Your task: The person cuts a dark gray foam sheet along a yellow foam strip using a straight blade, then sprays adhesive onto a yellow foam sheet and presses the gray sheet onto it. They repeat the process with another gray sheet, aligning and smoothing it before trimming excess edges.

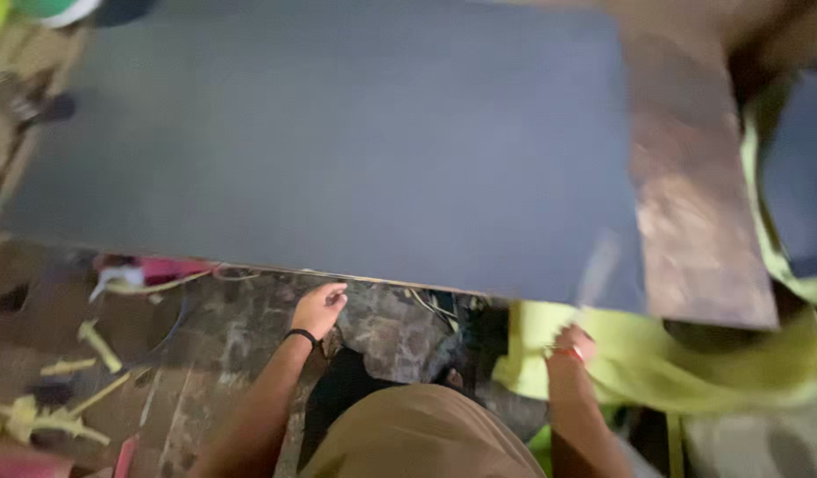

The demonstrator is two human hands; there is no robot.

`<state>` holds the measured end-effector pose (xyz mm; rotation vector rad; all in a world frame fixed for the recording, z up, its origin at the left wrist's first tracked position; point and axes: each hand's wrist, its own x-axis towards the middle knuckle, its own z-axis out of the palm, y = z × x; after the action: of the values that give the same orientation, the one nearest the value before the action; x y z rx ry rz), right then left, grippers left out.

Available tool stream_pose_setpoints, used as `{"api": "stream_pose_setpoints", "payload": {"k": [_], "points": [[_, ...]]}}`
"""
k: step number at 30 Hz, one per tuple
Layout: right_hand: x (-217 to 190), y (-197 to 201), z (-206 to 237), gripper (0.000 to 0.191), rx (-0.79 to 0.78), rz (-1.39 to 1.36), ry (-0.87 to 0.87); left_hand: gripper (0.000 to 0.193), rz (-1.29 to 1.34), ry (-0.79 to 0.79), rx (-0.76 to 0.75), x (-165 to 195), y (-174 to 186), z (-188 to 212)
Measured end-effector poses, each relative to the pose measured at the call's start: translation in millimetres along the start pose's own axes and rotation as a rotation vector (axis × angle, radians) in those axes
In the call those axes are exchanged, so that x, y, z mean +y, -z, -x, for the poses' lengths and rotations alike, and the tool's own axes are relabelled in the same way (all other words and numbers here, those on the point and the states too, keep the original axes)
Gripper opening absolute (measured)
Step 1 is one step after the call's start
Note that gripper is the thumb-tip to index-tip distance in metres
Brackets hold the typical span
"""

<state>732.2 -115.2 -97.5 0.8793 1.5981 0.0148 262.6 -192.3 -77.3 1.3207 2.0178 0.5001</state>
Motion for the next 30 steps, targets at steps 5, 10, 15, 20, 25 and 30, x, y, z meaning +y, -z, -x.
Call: {"api": "stream_pose_setpoints", "payload": {"k": [5, 10, 15, 20, 25, 30], "points": [[-32.4, 100.4, -4.2, 0.032, -0.427, 1.963, 0.224, 0.032, 0.164, 0.021, 0.182, -87.6, 86.2, -9.6], [-114.5, 281.2, 0.9, 0.019, -0.702, 3.12, 0.095, 0.029, 0.272, -0.035, 0.241, -164.8, 168.9, -20.5], [-196.7, 455.4, 30.2, 0.021, -0.096, 3.13, -0.457, 0.032, 0.351, -0.064, 0.163, -220.7, 258.2, -36.4], [-260.0, 569.1, 54.2, 0.018, -0.029, 3.318, -1.159, 0.032, 0.453, -0.011, 0.192, -274.6, 320.5, -46.1], [-306.0, 650.7, 42.3, 0.019, -0.086, 3.54, -1.486, 0.032, 0.519, 0.049, 0.275, -302.6, 335.3, -40.3], [-383.7, 722.8, 46.2, 0.021, -0.236, 3.667, -1.712, 0.036, 0.926, 0.111, 0.133, -323.8, 356.0, -54.9]]}}
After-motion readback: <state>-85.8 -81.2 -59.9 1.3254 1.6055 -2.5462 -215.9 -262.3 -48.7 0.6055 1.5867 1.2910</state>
